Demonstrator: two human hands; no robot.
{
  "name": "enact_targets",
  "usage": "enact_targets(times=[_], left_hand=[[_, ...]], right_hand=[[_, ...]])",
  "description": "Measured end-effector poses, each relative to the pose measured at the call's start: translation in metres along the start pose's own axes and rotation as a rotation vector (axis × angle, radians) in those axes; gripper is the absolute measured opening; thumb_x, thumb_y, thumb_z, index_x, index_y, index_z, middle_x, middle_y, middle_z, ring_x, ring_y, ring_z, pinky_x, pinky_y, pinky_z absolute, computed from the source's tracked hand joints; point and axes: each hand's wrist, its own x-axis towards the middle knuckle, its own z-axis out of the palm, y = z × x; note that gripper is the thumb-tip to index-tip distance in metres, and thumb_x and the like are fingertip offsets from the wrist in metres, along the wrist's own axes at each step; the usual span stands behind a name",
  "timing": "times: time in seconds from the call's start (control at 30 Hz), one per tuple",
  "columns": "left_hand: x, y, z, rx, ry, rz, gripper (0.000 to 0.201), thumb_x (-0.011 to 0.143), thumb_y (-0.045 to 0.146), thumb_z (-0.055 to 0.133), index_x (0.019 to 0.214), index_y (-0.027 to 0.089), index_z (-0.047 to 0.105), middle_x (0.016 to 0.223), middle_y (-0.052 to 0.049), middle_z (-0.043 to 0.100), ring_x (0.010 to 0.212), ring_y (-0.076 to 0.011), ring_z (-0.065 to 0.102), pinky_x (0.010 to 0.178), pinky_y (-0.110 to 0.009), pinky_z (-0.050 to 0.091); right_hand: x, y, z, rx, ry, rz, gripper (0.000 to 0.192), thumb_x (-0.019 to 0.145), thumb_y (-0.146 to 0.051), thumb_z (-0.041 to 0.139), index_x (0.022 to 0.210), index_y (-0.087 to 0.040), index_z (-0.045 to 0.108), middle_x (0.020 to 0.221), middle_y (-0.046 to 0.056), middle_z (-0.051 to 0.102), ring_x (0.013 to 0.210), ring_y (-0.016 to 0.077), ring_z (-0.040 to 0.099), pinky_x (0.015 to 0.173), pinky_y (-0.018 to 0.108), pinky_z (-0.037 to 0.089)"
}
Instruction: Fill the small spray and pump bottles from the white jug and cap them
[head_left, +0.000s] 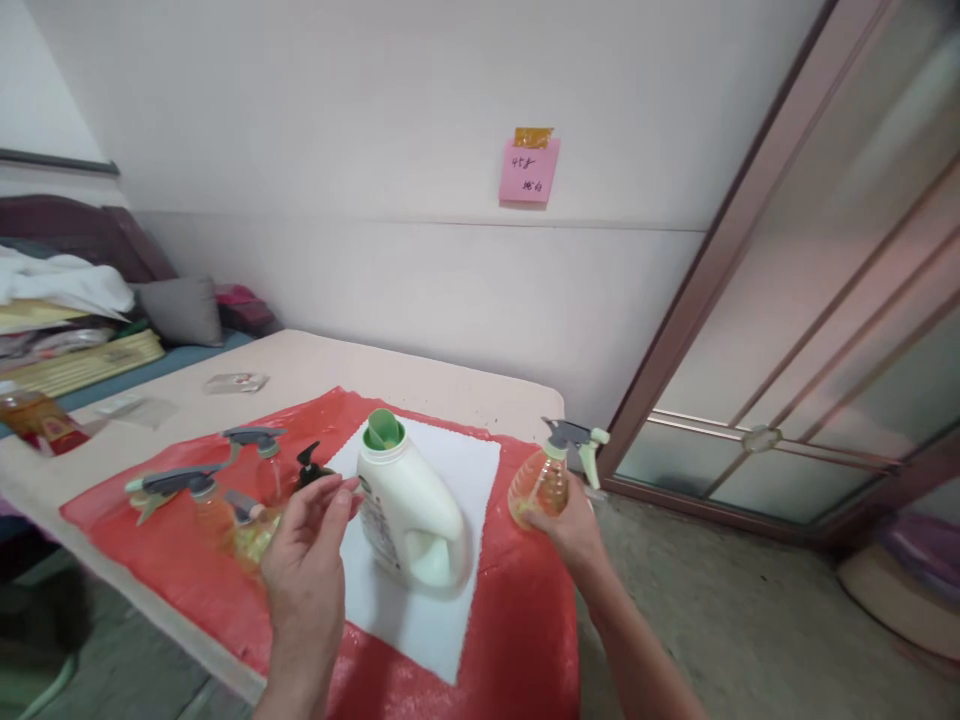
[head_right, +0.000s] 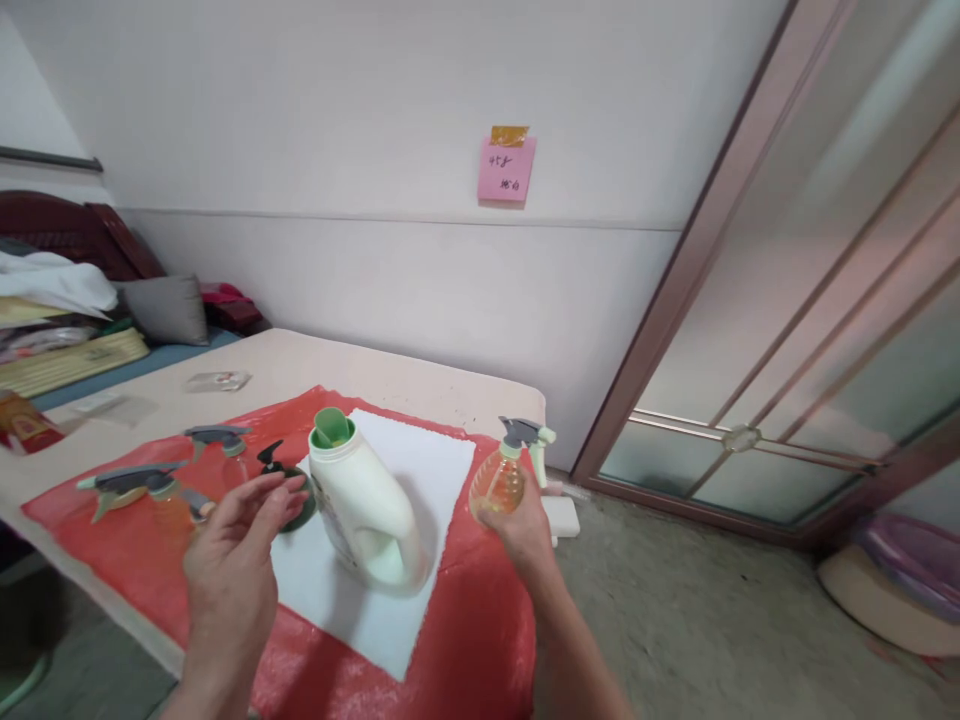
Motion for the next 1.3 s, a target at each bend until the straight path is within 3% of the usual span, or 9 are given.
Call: enact_targets(times=[0.13,0.2,0.27,0.4,0.57,0.83,1.1,1.3], left_hand=[[0.004,-0.005,-0.005,0.023,0.002,-0.009,0.027,0.076,0.038,0.076,0.095,0.019,0.071,0.088,-0.003,0.076,0.077,-0.0163,0.07,0.076,-0.029,0.056],[0.006,-0.007,-0.008,0.034,0.004,-0.017,0.028,0.076,0.039,0.076,0.096,0.019,0.071,0.089,-0.003,0.076,0.077,-0.0164,0.07,0.076,-0.029,0.057],[0.008,-0.008,-0.011,0.038,0.004,-0.032,0.029,0.076,0.039,0.076,0.096,0.019,0.072,0.09,-0.003,0.076,0.078,-0.0168,0.071,0.076,-0.03,0.057],[0.012,-0.007,-0.013,0.05,-0.002,-0.064,0.029,0.075,0.04,0.077,0.094,0.019,0.072,0.088,-0.003,0.076,0.078,-0.017,0.071,0.076,-0.03,0.058],[0.015,-0.007,-0.014,0.054,0.003,-0.076,0.029,0.075,0.041,0.076,0.094,0.019,0.072,0.087,-0.003,0.076,0.078,-0.0168,0.071,0.076,-0.029,0.058],[0.017,-0.009,-0.015,0.048,-0.017,-0.097,0.031,0.075,0.042,0.076,0.095,0.019,0.072,0.089,-0.004,0.076,0.079,-0.018,0.071,0.078,-0.031,0.058],[0.016,-0.009,-0.015,0.032,-0.015,-0.104,0.03,0.075,0.043,0.077,0.093,0.019,0.072,0.087,-0.003,0.076,0.077,-0.0158,0.07,0.075,-0.028,0.057],[0.017,-0.01,-0.016,0.039,-0.016,-0.095,0.029,0.076,0.043,0.077,0.093,0.02,0.072,0.087,-0.002,0.076,0.077,-0.0144,0.07,0.075,-0.026,0.056]], right_hand=[[0.002,0.028,0.019,-0.078,-0.125,0.048,0.055,0.072,-0.026,0.078,0.122,-0.018,0.057,0.109,0.005,0.068,0.096,0.0222,0.067,0.086,0.042,0.055],[0.003,0.037,0.026,-0.136,-0.138,0.083,0.04,0.083,-0.029,0.071,0.12,-0.018,0.059,0.111,0.005,0.066,0.096,0.0209,0.065,0.084,0.041,0.056],[0.005,0.044,0.03,-0.18,-0.132,0.116,0.037,0.087,-0.031,0.068,0.12,-0.018,0.059,0.11,0.005,0.066,0.094,0.0202,0.065,0.082,0.04,0.056],[0.007,0.056,0.033,-0.213,-0.098,0.133,0.054,0.078,-0.027,0.076,0.126,-0.018,0.055,0.111,0.006,0.068,0.095,0.0214,0.067,0.086,0.043,0.055],[0.004,0.07,0.031,-0.213,-0.049,0.111,0.077,0.058,-0.028,0.08,0.129,-0.016,0.052,0.102,0.009,0.072,0.096,0.0346,0.069,0.087,0.047,0.053],[-0.002,0.069,0.033,-0.206,-0.077,0.122,0.074,0.057,-0.031,0.077,0.126,-0.019,0.055,0.097,0.01,0.074,0.096,0.0353,0.069,0.086,0.05,0.054],[-0.004,0.065,0.031,-0.224,-0.039,0.124,0.078,0.056,-0.038,0.078,0.128,-0.019,0.053,0.112,0.014,0.07,0.108,0.0397,0.066,0.093,0.053,0.051],[-0.004,0.065,0.034,-0.184,0.026,0.101,0.084,0.055,-0.032,0.075,0.133,-0.017,0.049,0.122,0.016,0.066,0.113,0.0383,0.062,0.096,0.051,0.048]])
